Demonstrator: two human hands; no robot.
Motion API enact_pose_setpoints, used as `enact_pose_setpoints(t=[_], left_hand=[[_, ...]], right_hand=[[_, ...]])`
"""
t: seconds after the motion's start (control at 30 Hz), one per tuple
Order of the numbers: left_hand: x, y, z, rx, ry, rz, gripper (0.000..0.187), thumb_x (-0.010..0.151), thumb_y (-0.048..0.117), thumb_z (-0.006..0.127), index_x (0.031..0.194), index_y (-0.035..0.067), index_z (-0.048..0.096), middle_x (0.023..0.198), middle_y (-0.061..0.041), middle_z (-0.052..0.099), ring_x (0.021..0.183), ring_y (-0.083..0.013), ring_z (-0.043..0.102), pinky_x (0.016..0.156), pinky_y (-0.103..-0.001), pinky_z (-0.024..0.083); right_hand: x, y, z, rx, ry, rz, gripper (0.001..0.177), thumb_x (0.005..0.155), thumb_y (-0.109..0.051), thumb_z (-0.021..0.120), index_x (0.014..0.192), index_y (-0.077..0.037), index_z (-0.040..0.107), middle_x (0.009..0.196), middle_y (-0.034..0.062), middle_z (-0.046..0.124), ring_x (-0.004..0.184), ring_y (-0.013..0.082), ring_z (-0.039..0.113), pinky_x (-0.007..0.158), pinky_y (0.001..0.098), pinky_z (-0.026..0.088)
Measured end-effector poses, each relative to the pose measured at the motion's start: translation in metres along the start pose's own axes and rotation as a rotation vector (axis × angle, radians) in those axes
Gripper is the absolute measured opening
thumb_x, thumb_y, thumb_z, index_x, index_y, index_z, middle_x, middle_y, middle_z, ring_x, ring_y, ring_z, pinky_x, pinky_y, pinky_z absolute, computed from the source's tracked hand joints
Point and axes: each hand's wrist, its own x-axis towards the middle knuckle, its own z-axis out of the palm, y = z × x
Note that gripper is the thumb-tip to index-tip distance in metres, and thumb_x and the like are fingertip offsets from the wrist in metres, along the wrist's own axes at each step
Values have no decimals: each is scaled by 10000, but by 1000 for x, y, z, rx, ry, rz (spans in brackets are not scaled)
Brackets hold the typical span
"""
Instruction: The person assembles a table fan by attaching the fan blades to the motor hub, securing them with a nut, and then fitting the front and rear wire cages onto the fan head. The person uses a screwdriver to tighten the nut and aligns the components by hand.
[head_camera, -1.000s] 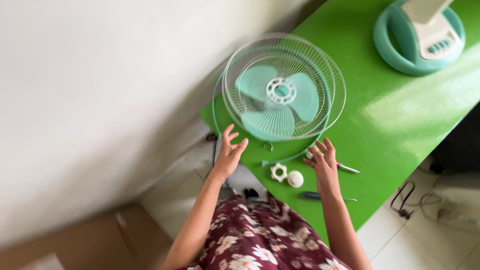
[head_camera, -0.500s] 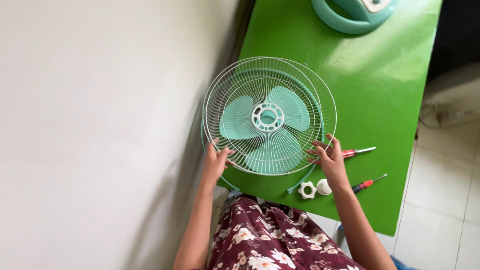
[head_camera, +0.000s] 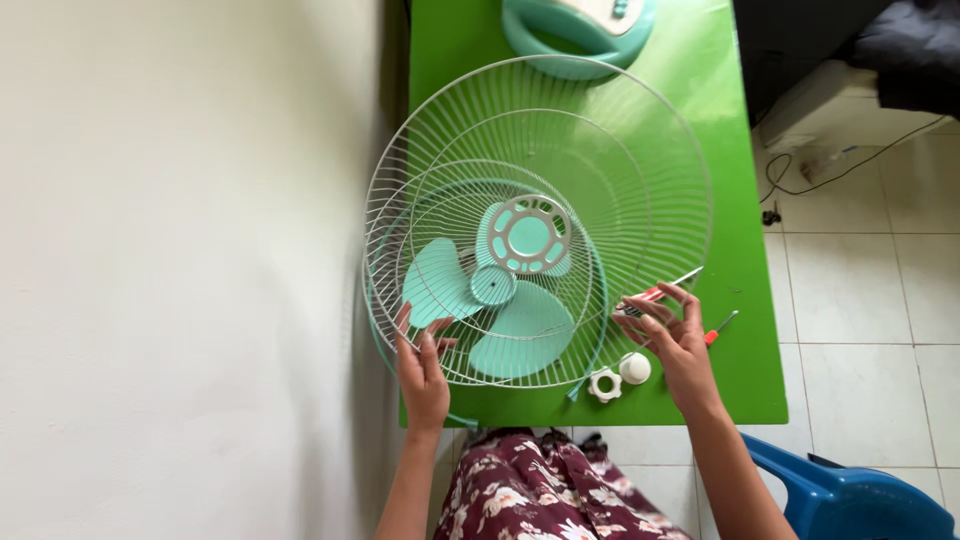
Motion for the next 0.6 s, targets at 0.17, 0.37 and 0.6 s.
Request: enact_pose_setpoints(t=[0.17,0.37,0.6], left_hand=[[-9,33,32,75,109,167,430,1130,157,326,1543,72,411,1203,-102,731,1057,-176,725,801,-276,598],[-35,67,93,325,43,250,382,1098,133,400,1427,56,579,1004,-64,780,848,-135,730,711,-295,586],[-94,112,206,474,-81,347,337,1074,131,489,1379,117,630,909,-22,788,661,-155,675,648,-315,541]], right_hand=[[-9,-34,-42,-63,85,-105,479,1070,-179,454,1514,-71,310,1295,216,666,1139,331,698,981,427,563],[-50,-69,-140,-81,191,-239,434,1081,-200,485,1463,-9,413,1246,226,657,1063,318,710,913,406,597],[-110,-82,-293,-178,286,-152,344,1110,-239,510,1276,50,593,1135,206,726,1037,297,738,910,390,597]])
